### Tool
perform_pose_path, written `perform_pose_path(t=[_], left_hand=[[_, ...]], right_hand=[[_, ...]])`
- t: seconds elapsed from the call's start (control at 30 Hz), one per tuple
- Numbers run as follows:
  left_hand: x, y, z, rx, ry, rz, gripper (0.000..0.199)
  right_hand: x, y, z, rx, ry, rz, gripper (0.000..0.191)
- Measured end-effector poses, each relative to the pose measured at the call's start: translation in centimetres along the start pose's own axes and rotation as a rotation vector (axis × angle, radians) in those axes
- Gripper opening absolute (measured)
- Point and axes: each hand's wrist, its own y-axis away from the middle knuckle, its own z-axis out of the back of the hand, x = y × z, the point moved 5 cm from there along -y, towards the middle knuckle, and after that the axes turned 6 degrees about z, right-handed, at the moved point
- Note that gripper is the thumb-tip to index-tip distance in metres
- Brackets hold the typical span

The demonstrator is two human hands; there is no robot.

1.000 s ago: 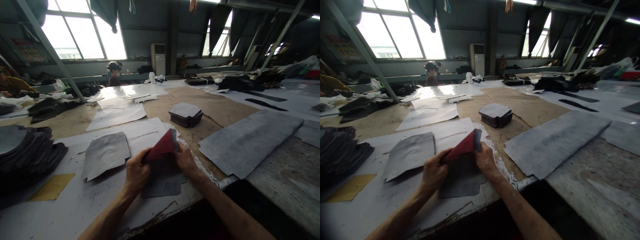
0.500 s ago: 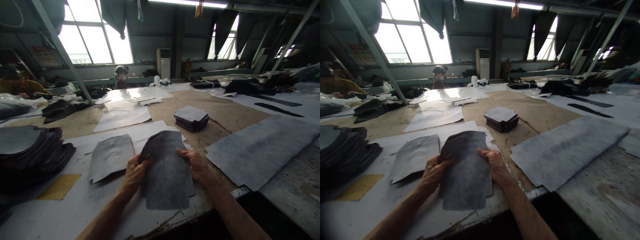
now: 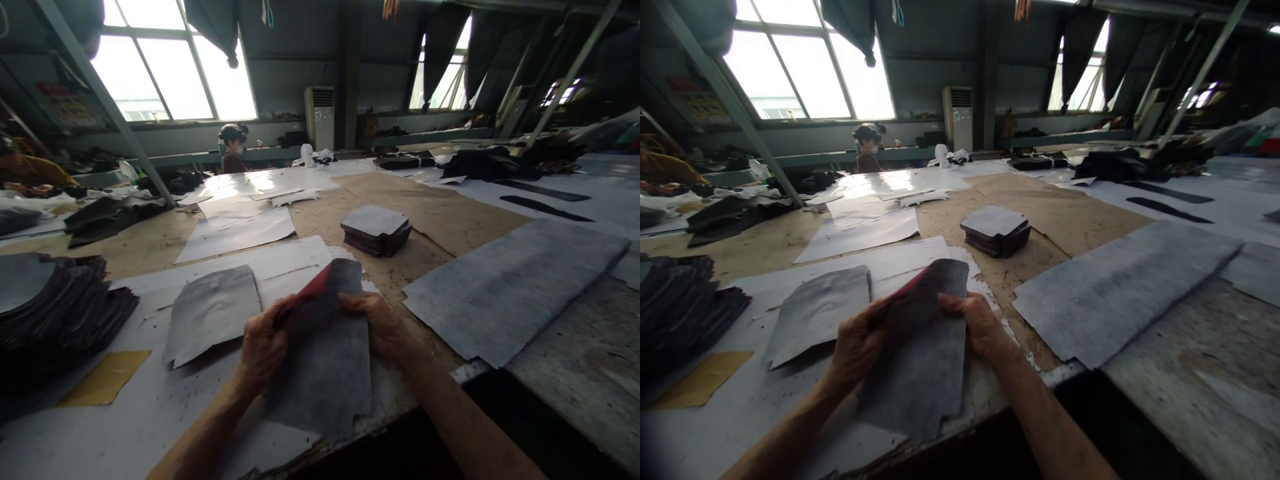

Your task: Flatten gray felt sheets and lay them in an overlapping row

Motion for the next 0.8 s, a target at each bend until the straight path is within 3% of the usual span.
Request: perform_pose_path(t=[0.07,0.1,0.2,0.27,0.33,0.4,0.47,0.5,0.57,0.67,0.7,0.8], left_hand=[[-0.6,0.0,0.2,-0.026,-0.068,-0.089,0.025],[-0.4,-0.1,0.2,-0.012,-0.037,-0.04,0.024],[1.3,-0.4,-0.7,0.113,0.227,0.352,0.023],[2.2,-0.3,-1.1,0.159,0.371,0.556,0.026],[2.2,-0.5,-0.7,0.123,0.327,0.523,0.026],[1.3,-0.7,0.0,0.067,0.143,0.288,0.02],[0.2,-0.7,0.3,0.049,-0.011,0.057,0.017],[0.0,-0.6,0.3,0.062,-0.028,0.016,0.016],[0.6,-0.6,-0.2,0.139,0.083,0.134,0.017],[2.2,-0.4,-1.2,0.205,0.344,0.478,0.025],[2.5,-0.3,-1.3,0.196,0.38,0.543,0.028],[2.7,-0.3,-1.3,0.165,0.318,0.557,0.032]], right_hand=[[-0.6,0.1,-0.1,-0.007,-0.101,-0.084,0.02],[-0.5,0.1,0.0,-0.03,-0.05,-0.022,0.02],[1.3,0.3,0.2,-0.089,0.274,0.397,0.016],[1.8,0.4,-0.1,-0.055,0.363,0.518,0.018],[1.2,0.0,0.0,-0.024,0.266,0.357,0.022],[0.2,-0.2,0.1,-0.026,0.159,0.142,0.024],[-0.2,-0.1,0.3,-0.071,0.132,0.066,0.02],[-0.1,0.0,0.5,-0.108,0.152,0.098,0.015],[0.7,0.3,0.6,-0.156,0.253,0.278,0.009],[2.0,0.8,0.2,-0.161,0.463,0.558,0.017],[2.1,0.7,0.2,-0.162,0.506,0.549,0.02],[0.8,-0.1,0.7,-0.176,0.474,0.24,0.028]])
